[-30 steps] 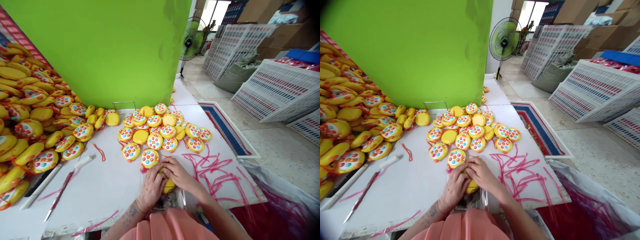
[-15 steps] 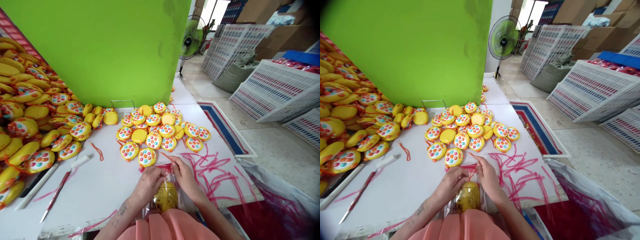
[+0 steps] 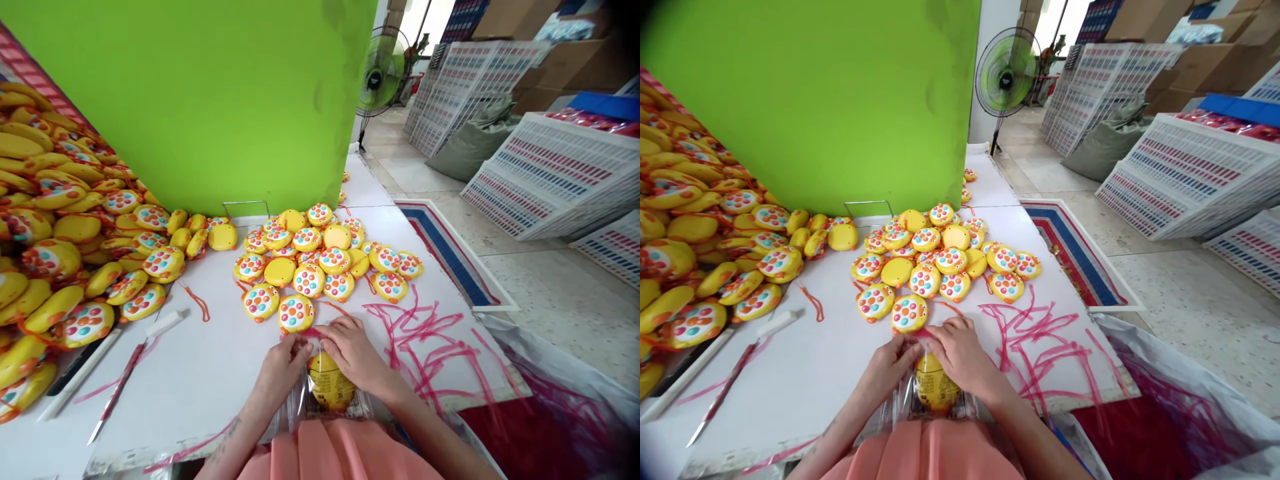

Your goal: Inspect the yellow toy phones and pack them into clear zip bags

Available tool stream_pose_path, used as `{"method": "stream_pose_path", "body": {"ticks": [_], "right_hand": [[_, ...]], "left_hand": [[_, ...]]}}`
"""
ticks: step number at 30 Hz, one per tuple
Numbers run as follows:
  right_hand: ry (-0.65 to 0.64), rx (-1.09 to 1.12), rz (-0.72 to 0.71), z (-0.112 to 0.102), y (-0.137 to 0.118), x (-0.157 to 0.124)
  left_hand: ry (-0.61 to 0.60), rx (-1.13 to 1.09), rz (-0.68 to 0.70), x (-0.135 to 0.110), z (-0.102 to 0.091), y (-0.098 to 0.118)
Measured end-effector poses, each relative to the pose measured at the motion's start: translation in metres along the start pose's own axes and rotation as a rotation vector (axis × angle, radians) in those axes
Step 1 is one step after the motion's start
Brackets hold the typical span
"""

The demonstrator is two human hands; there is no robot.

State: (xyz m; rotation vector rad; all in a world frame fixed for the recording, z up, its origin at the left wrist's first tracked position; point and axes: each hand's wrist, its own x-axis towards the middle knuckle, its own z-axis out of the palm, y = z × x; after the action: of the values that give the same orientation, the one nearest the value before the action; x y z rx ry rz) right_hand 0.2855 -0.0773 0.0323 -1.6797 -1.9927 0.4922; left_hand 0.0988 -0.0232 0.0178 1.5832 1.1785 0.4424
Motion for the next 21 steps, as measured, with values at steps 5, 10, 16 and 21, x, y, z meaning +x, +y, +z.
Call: {"method": "stream_pose_path", "body": {"ticks": [5,10,16,21], "right_hand": [[-0.037,-0.052,0.019,0.001,0.004,-0.002],[0.129,0.031,-0.013,-0.005,0.010,-0.003],[0.209,-0.003,-0.152,-0.009,-0.005,0.005],[0.222,-0.143,-0.215,0.002,-0.018,0.005]], "left_hand": [[0.016,-0.287,-0.024,0.001,0.016,-0.003],[-0.053,-0.612,-0.073,-0.003,0.025,0.006],[-0.125,-0.511,0.031,-0.003,0.023,0.017],[-0.115,-0.133,0.166,-0.006,0.018,0.027]]}}
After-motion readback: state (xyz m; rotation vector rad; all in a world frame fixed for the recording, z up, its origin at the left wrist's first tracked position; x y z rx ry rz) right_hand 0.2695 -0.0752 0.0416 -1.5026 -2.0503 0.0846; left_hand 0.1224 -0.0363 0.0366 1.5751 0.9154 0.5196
